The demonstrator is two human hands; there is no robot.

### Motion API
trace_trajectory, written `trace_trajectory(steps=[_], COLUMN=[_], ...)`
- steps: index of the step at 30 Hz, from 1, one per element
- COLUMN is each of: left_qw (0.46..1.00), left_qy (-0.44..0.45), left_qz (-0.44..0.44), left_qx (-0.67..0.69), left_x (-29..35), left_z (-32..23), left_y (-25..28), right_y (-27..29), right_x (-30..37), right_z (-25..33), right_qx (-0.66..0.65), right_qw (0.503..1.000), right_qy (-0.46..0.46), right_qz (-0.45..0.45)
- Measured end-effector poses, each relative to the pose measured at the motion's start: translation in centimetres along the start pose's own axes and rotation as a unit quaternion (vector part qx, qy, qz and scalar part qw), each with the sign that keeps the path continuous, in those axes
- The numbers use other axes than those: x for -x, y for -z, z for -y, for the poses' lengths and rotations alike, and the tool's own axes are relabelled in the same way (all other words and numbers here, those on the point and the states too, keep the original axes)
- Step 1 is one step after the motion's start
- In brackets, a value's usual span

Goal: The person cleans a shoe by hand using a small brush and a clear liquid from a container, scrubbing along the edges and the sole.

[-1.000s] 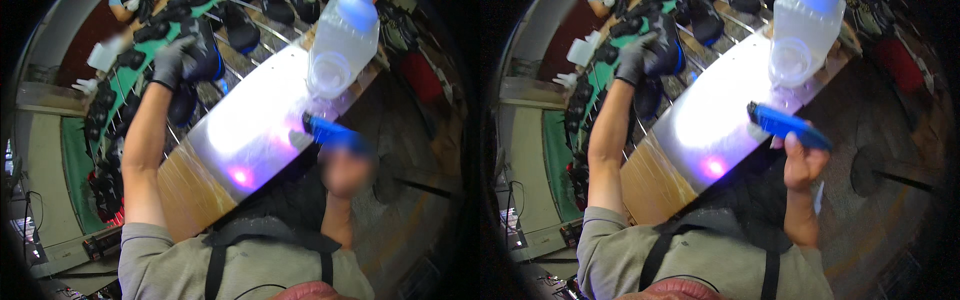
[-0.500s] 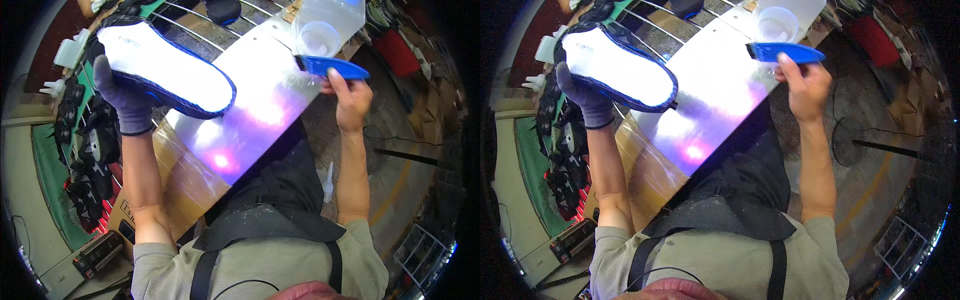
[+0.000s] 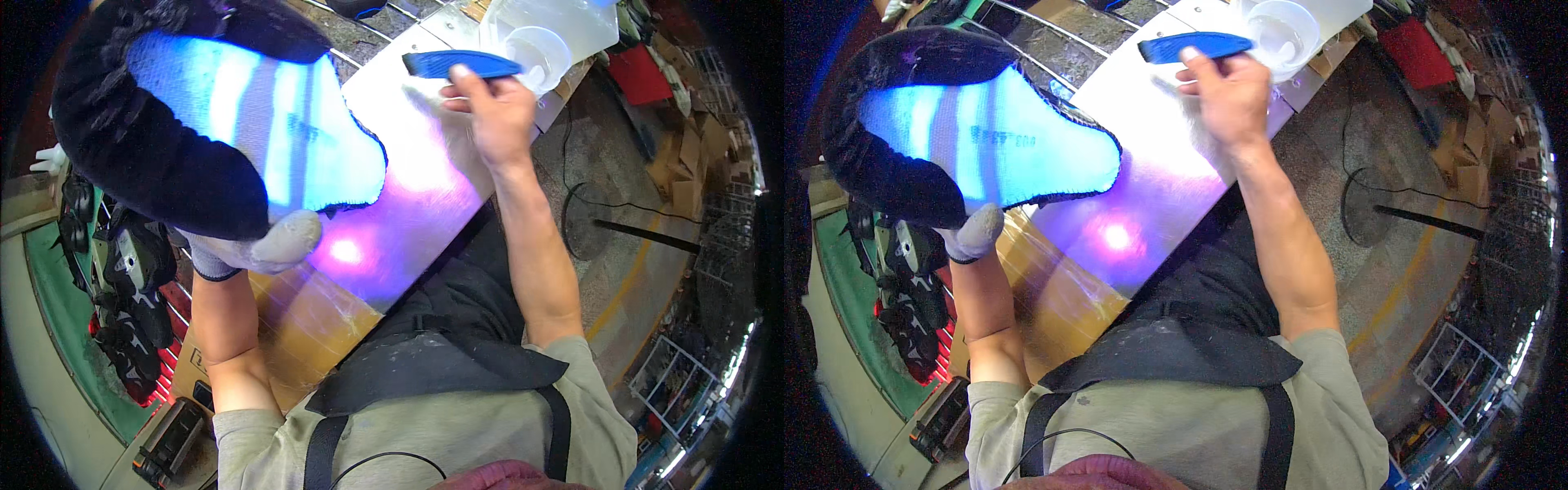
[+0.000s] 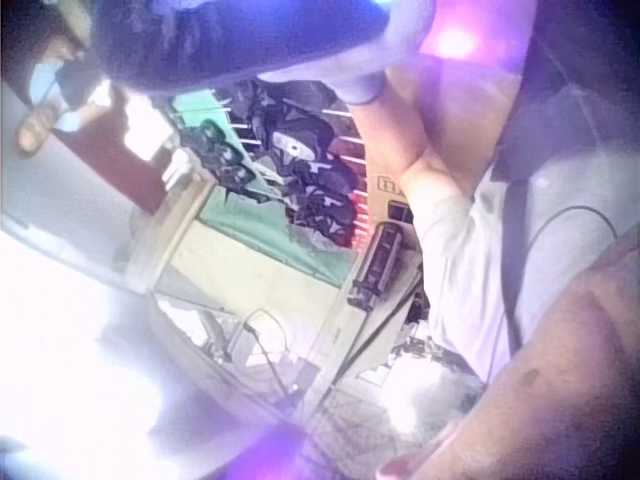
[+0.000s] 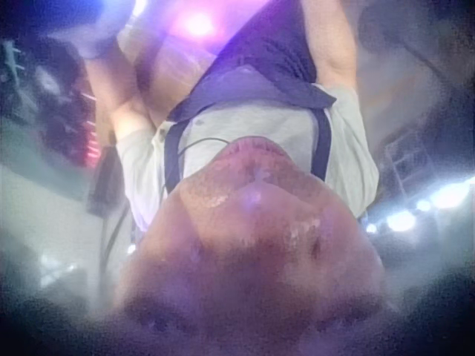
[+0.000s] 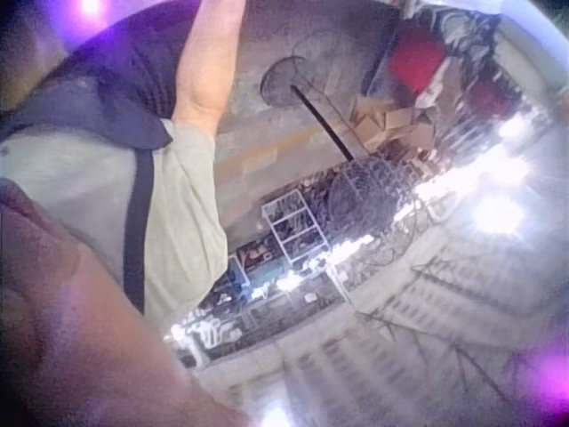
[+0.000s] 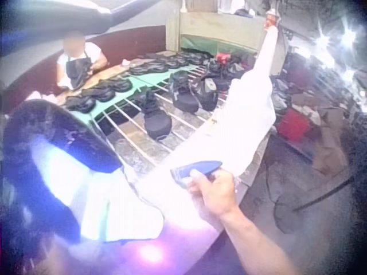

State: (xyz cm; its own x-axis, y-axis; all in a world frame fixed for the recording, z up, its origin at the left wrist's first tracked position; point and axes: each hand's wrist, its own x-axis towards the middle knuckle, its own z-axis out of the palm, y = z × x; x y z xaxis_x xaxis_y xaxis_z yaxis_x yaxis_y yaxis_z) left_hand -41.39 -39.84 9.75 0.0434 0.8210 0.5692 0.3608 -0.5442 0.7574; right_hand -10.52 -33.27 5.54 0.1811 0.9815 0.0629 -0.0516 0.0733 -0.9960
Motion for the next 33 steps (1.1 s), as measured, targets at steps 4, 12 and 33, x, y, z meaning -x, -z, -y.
trace_trajectory(steps=[4,12,33], left_qw=[1.000,0.994,0.973], left_qy=[-0.015,-0.023,-0.095], left_qz=[0.012,0.105,0.155], left_qx=[-0.010,0.001,-0.140], left_x=[-0.2,-1.1,7.2], left_z=[0.7,-2.3,-7.2], left_y=[-0.1,-3.1,-3.5], right_y=[3.6,1.2,10.9], right_x=[1.9,2.4,-4.8], right_z=[3.2,-0.7,9.5], right_qx=[0.145,-0.001,0.533], right_qw=[0.983,1.000,0.778], right_qy=[0.091,-0.010,0.287], right_qz=[-0.073,-0.030,0.169])
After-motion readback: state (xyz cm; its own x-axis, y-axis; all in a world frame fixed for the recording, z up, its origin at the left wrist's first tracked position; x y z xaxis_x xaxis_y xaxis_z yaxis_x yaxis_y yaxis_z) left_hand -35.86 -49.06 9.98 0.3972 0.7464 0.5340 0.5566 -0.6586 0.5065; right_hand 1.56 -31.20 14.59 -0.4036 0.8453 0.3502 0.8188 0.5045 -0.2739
